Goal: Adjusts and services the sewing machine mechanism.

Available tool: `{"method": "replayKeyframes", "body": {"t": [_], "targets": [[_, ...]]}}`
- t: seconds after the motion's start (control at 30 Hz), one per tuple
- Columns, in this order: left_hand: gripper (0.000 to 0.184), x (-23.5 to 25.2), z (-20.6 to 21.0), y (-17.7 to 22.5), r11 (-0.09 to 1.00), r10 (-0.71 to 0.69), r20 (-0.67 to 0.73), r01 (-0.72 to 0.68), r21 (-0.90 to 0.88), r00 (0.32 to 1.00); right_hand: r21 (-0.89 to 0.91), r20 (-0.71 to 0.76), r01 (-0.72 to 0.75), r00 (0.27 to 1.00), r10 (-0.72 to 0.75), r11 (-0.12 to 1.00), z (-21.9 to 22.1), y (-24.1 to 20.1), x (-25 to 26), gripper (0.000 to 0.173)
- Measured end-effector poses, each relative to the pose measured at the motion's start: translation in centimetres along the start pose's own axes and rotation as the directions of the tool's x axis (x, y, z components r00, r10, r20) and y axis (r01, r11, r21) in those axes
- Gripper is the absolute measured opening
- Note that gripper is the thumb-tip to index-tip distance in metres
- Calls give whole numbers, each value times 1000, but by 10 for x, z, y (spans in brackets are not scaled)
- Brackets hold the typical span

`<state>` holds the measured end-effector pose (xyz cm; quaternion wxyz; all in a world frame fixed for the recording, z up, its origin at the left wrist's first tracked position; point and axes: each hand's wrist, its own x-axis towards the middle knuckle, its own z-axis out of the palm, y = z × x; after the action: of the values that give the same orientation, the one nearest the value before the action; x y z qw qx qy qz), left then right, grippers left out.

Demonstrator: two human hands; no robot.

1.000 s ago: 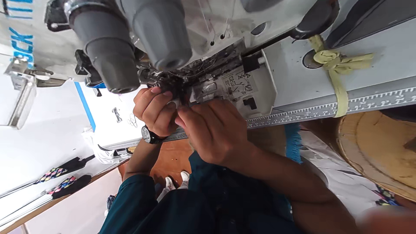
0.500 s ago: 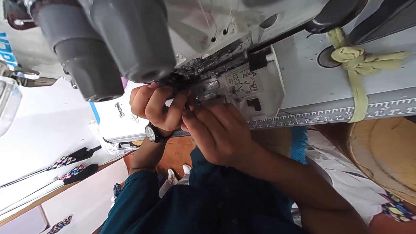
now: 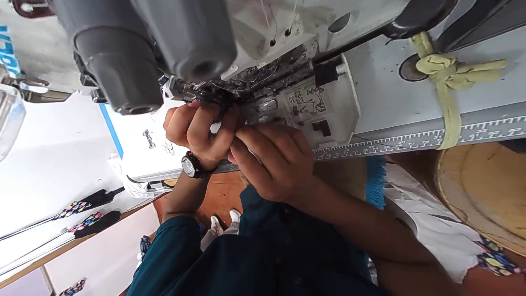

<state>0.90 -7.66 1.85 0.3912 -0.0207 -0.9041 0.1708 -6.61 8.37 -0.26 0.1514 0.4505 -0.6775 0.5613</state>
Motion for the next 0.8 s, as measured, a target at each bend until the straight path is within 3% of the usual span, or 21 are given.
{"method": "replayKeyframes", "body": {"t": [0.1,0.23,0.43,0.57,0.8], "targets": [[14,-2,-3,0,1000,-7,38,6,29,999,5,-46,9,999,-8,1000,3,1,0,13],[17,19,-24,7,996,-14,244,-9,91,970,16,-54,42,998,-41,999,5,7,-7,14],[19,54,-44,2,957,135,515,-247,154,846,27,-93,9,996,-7,1000,5,5,-2,16],[18,67,-46,1,935,178,608,-325,140,774,0,-98,-37,994,36,999,3,-2,3,16],[23,76,-49,2,939,140,689,-317,136,711,10,-69,-54,996,55,998,-2,-5,10,14]]}}
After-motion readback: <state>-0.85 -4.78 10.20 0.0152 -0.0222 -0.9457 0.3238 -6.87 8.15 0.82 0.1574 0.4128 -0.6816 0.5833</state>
